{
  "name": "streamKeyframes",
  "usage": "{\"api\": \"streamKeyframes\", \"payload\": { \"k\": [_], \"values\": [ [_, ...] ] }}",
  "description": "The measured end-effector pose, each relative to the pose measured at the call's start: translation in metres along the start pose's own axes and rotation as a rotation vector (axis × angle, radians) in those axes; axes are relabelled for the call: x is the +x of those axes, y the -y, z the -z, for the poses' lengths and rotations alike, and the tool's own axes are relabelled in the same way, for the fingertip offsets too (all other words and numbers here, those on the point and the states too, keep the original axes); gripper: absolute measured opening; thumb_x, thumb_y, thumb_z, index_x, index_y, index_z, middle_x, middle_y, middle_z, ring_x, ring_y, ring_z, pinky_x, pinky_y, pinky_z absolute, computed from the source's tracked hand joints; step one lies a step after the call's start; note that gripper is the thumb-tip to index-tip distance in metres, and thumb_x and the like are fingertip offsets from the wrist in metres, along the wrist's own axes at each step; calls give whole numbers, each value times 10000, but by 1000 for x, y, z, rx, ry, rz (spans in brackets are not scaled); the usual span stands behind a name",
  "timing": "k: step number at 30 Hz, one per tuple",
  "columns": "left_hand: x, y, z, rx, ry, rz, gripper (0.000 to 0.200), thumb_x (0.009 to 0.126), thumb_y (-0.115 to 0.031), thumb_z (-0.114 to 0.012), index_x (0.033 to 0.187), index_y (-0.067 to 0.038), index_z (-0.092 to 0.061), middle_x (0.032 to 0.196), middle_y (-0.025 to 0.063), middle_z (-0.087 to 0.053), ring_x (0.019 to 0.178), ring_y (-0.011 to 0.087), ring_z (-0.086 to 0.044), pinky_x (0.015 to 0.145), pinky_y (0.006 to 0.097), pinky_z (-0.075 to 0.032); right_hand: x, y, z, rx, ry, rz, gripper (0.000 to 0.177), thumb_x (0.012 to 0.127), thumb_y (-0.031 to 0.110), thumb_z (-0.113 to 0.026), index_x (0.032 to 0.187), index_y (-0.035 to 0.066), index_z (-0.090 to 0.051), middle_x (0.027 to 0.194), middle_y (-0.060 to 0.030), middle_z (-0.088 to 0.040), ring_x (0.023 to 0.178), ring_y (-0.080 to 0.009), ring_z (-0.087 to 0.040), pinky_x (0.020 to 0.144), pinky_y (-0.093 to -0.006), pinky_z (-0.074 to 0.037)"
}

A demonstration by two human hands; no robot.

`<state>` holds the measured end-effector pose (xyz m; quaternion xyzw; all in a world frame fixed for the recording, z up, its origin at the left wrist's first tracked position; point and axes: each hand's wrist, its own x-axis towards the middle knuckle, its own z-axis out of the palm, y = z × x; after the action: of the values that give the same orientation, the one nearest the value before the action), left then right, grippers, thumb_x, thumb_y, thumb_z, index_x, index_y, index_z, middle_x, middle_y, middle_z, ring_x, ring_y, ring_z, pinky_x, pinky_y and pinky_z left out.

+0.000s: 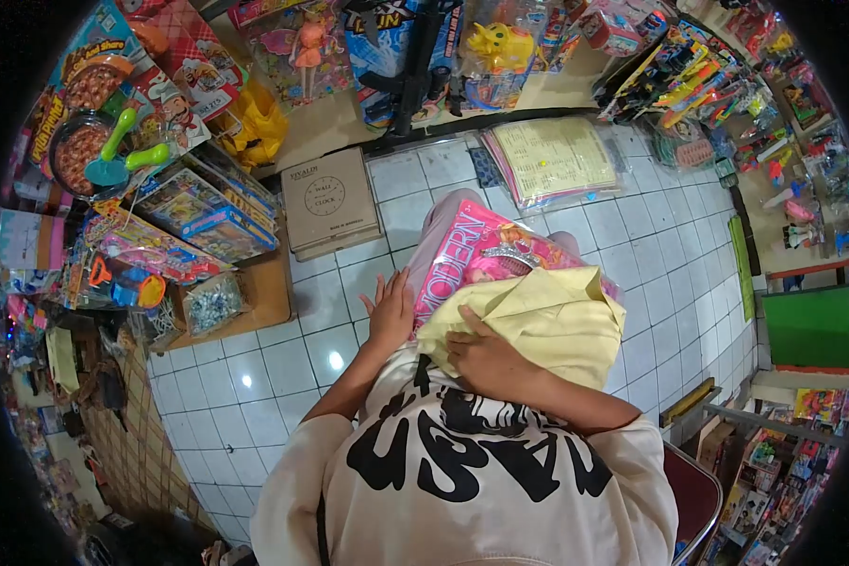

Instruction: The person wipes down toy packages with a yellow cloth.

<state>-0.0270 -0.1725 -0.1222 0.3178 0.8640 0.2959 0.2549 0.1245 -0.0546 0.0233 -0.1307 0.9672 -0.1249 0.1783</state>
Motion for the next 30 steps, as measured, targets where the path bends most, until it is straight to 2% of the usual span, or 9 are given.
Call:
{"api": "streamKeyframes", "payload": {
  "k": [4,8,13,16,17,20,22,26,30],
  "values": [
    [1,0,-4,-20,-14,-11,461,964,-302,-319,1405,-168,-306,1416,150,-347,1355,402,-184,1008,671,53,2,-11,11,100,-285,-23,290,708,144,-570,950,4,-644,810,-102,-629,899,-235,-608,1107,-504,-163],
    [-2,-1,-1,-29,-13,0,459,967,-306,-315,1398,-149,-321,1411,148,-354,1354,398,-190,1008,672,52,23,-15,-9,6,-571,4,306,718,159,-568,972,5,-640,994,-115,-636,1124,-232,-514,1118,-478,-147],
    [-3,-3,1,10,-26,16,464,968,-313,-308,1396,-134,-323,1408,149,-358,1353,395,-196,1006,674,57,-5,-14,-13,-128,-201,44,296,746,229,-594,986,65,-656,1084,-68,-620,1161,-205,-483,1115,-445,-195],
    [-2,-7,-1,47,-31,5,463,969,-312,-303,1393,-127,-326,1408,152,-361,1353,395,-198,1005,674,59,-29,-12,9,214,-44,26,286,748,227,-597,977,65,-656,1020,-82,-634,1073,-217,-544,1119,-405,-206],
    [-2,-7,-1,48,-27,7,462,969,-310,-302,1393,-126,-327,1407,153,-361,1352,396,-198,1006,673,60,-37,-19,11,253,-73,34,277,765,199,-572,983,43,-646,960,-117,-633,973,-257,-586,1039,-386,-335],
    [-4,-12,4,28,-14,12,457,971,-301,-296,1392,-125,-327,1408,156,-361,1353,395,-197,1007,670,59,-62,-42,58,540,11,-271,266,783,175,-540,982,23,-632,937,-149,-630,951,-289,-593,905,-403,-429],
    [-2,-12,4,19,-16,14,449,974,-297,-291,1391,-134,-329,1409,147,-363,1357,385,-195,1013,662,53,-81,-59,69,690,-377,-263,246,769,172,-554,946,7,-599,901,-212,-587,888,-356,-580,788,-431,-451],
    [-3,-7,0,15,-20,13,435,980,-297,-284,1389,-156,-335,1407,133,-371,1361,365,-200,1028,645,41,-62,-68,72,500,-865,-382,290,872,254,-533,1105,95,-600,1168,-156,-565,1194,-315,-465,1057,-471,-272],
    [-3,-11,5,-8,-1,8,448,972,-288,-290,1387,-128,-338,1401,146,-376,1345,384,-226,1006,671,51,-5,-82,19,29,-593,-335,418,891,430,-479,1226,192,-555,1315,-95,-484,1330,-306,-301,1090,-571,-50]
  ]
}}
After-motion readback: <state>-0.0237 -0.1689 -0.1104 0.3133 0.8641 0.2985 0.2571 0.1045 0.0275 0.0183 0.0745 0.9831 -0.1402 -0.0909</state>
